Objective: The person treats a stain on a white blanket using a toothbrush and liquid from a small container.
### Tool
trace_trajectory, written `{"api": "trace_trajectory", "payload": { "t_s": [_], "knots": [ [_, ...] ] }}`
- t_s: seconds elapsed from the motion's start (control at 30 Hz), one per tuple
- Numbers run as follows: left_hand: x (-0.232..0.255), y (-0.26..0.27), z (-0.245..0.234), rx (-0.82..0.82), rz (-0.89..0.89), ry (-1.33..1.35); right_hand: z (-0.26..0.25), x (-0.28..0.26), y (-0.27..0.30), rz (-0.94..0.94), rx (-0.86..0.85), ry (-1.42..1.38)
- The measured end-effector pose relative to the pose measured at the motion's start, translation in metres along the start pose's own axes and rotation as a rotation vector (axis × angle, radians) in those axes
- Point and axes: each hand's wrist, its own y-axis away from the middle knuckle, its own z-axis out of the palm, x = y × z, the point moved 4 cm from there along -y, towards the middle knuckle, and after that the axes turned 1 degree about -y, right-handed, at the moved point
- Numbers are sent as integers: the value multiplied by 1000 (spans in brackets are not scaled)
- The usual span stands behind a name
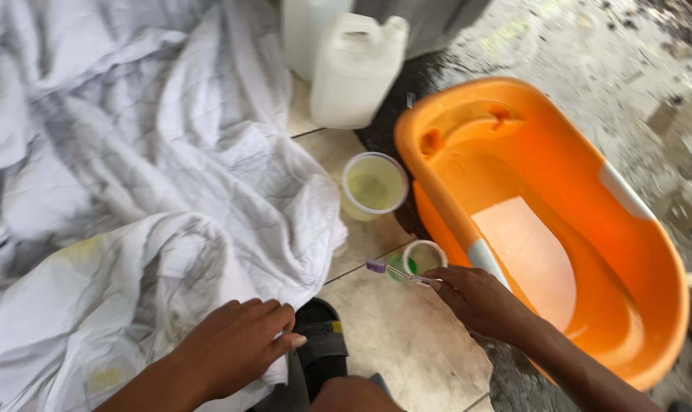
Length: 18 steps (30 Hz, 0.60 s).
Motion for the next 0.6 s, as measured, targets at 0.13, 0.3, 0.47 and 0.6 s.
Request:
{"api": "trace_trajectory", "payload": {
  "t_s": [0.13,0.3,0.47,0.6],
  "knots": [
    [40,-75,20,-114,59,14,5,52,29,160,85,-4],
    [73,-183,57,12,-16,394,10,74,34,420,64,-31],
    [78,-249,116,172,-266,606,23,81,15,448,67,-107],
    [79,-264,127,155,-288,629,42,90,-12,435,51,-120]
  ]
}}
